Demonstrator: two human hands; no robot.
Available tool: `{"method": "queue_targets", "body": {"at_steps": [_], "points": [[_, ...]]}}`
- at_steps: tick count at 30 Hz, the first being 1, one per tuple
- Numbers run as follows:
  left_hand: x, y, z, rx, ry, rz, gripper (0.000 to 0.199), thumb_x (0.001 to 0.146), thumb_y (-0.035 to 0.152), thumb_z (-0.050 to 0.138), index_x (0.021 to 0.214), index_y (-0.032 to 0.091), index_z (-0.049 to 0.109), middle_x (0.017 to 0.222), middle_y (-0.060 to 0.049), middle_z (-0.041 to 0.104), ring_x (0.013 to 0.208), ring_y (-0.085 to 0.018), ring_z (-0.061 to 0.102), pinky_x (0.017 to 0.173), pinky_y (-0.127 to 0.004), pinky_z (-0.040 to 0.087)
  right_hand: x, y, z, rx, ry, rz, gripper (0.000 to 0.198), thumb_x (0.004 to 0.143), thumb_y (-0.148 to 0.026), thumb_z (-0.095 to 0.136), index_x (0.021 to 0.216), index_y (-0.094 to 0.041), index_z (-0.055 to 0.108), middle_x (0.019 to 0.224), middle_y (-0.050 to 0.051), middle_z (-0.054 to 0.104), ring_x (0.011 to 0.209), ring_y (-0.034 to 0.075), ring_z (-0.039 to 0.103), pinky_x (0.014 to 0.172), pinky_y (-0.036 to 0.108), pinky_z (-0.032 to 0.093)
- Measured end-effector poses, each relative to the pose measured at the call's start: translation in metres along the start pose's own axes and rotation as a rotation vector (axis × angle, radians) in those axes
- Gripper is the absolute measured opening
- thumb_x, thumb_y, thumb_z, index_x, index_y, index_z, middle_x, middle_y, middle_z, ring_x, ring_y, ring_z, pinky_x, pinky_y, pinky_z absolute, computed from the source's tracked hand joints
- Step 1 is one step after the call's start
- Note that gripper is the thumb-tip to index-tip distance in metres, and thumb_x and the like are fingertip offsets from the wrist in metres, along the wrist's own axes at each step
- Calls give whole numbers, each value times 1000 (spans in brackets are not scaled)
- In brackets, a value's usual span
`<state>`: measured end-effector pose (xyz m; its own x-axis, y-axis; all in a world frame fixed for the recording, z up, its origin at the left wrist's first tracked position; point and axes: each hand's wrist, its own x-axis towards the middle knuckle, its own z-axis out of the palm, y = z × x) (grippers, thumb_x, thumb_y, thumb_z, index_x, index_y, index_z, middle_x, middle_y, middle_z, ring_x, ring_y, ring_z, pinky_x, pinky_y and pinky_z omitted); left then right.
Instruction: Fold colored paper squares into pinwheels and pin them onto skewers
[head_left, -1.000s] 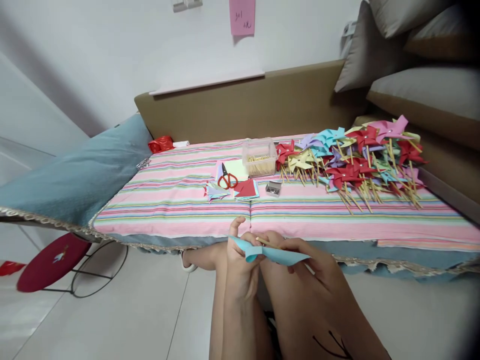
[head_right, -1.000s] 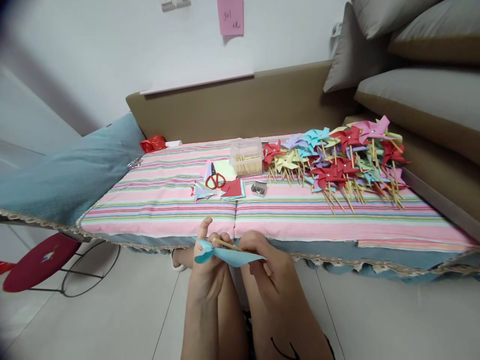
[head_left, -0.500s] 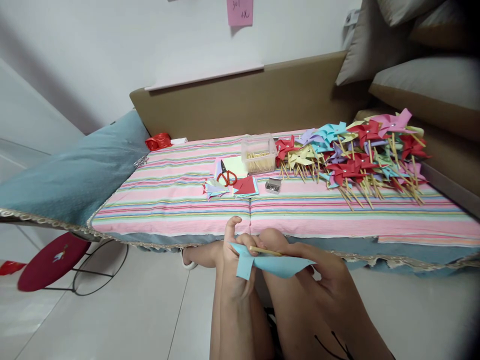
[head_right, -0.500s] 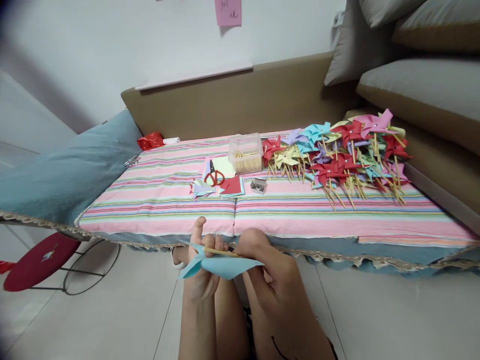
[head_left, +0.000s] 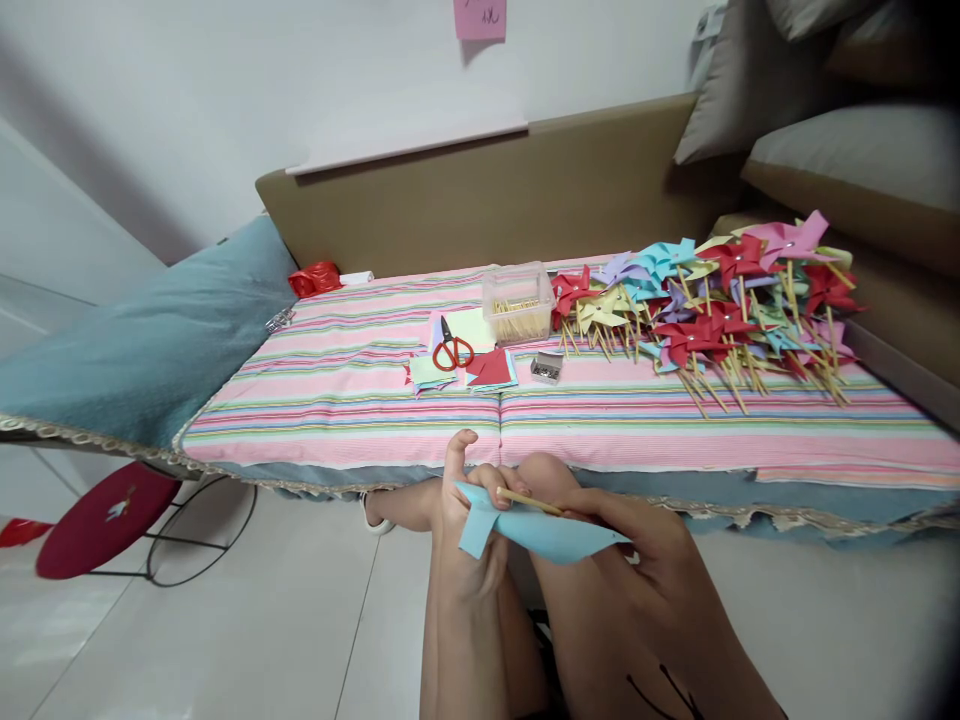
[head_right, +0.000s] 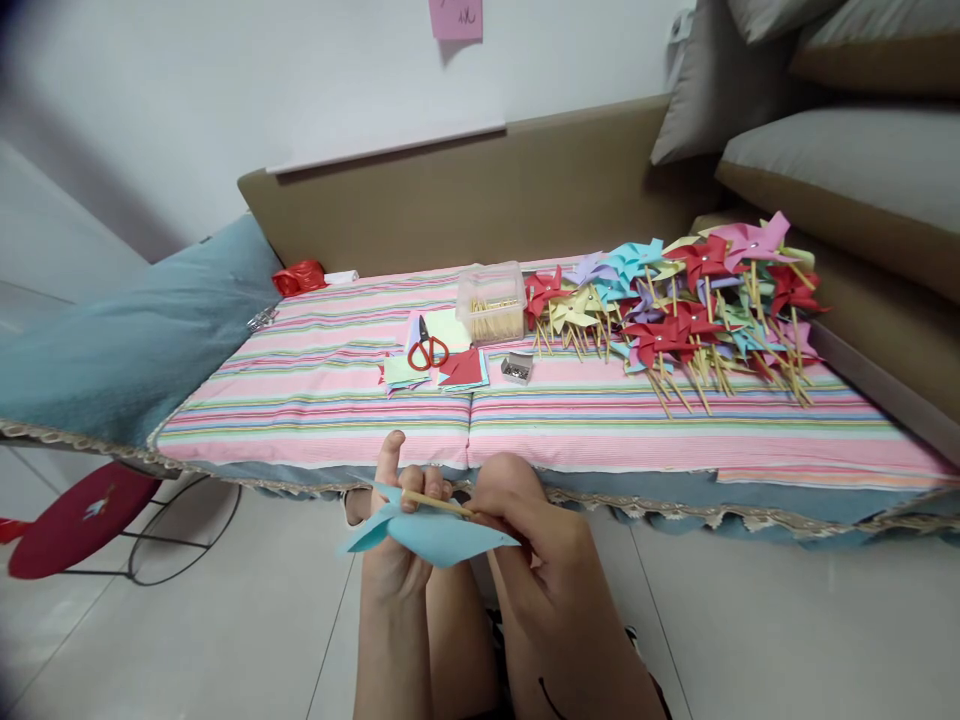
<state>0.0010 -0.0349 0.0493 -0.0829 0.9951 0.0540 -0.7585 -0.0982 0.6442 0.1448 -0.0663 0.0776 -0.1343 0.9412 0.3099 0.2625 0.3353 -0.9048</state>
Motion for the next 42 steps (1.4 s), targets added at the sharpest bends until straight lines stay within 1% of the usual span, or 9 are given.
{"method": "queue_targets", "body": {"at_steps": [4,10,13,16,19,26,31,36,42], "points": [[0,1,-1,5,-3,6,56,62,23,83,111,26,56,50,9,51,55,-7,53,63,-17,47,0,-2,1,9,11,11,21,85,-16,53,90,-26,70,87,0,74,75,18,68,54,21,49],[-1,2,0,10,-4,0,53,64,23,82,111,26,56,50,9,51,56,-8,54,65,-19,49,-1,-3,2,72,1,45,23,85,-16,54,94,-27,71,92,0,75,82,20,69,61,24,52],[-1,2,0,1,-25,-3,53,65,23,81,111,27,56,52,9,54,57,-8,55,65,-19,49,-2,-2,3,65,23,25,22,83,-15,55,92,-27,71,88,-1,74,78,19,69,60,24,52],[-1,2,0,2,-31,4,58,60,23,84,111,27,55,52,9,55,57,-8,56,66,-18,49,-2,-2,3,65,35,13,22,84,-15,55,91,-28,72,84,-1,74,76,18,69,61,24,52],[-2,1,-2,14,-18,-8,63,57,22,86,112,28,54,54,10,54,58,-8,56,64,-18,48,0,-3,3,76,16,20,23,86,-18,53,95,-28,72,91,0,75,82,21,69,69,28,54],[-1,0,-7,-2,33,-20,56,61,23,84,109,26,54,51,10,52,55,-7,56,61,-17,48,-3,0,3,109,-8,65,25,86,-19,56,103,-29,71,101,3,74,92,25,69,75,34,57],[0,-3,-3,-44,32,-11,58,57,24,86,107,27,56,52,10,53,52,-7,57,54,-15,47,-4,5,2,45,9,-33,25,85,-13,56,98,-28,71,96,1,74,85,20,69,72,29,55],[3,-9,-5,-103,9,-20,44,63,26,82,100,27,58,50,11,52,48,-5,56,47,-14,44,-2,3,1,6,35,-159,30,84,-7,56,100,-29,69,92,0,74,83,18,69,72,27,53],[9,-11,-6,-135,-31,-3,45,57,30,85,94,27,59,46,11,47,46,-8,53,45,-16,43,0,-2,0,-22,42,-193,30,83,-6,54,97,-28,69,89,1,74,80,19,68,68,28,53]]}}
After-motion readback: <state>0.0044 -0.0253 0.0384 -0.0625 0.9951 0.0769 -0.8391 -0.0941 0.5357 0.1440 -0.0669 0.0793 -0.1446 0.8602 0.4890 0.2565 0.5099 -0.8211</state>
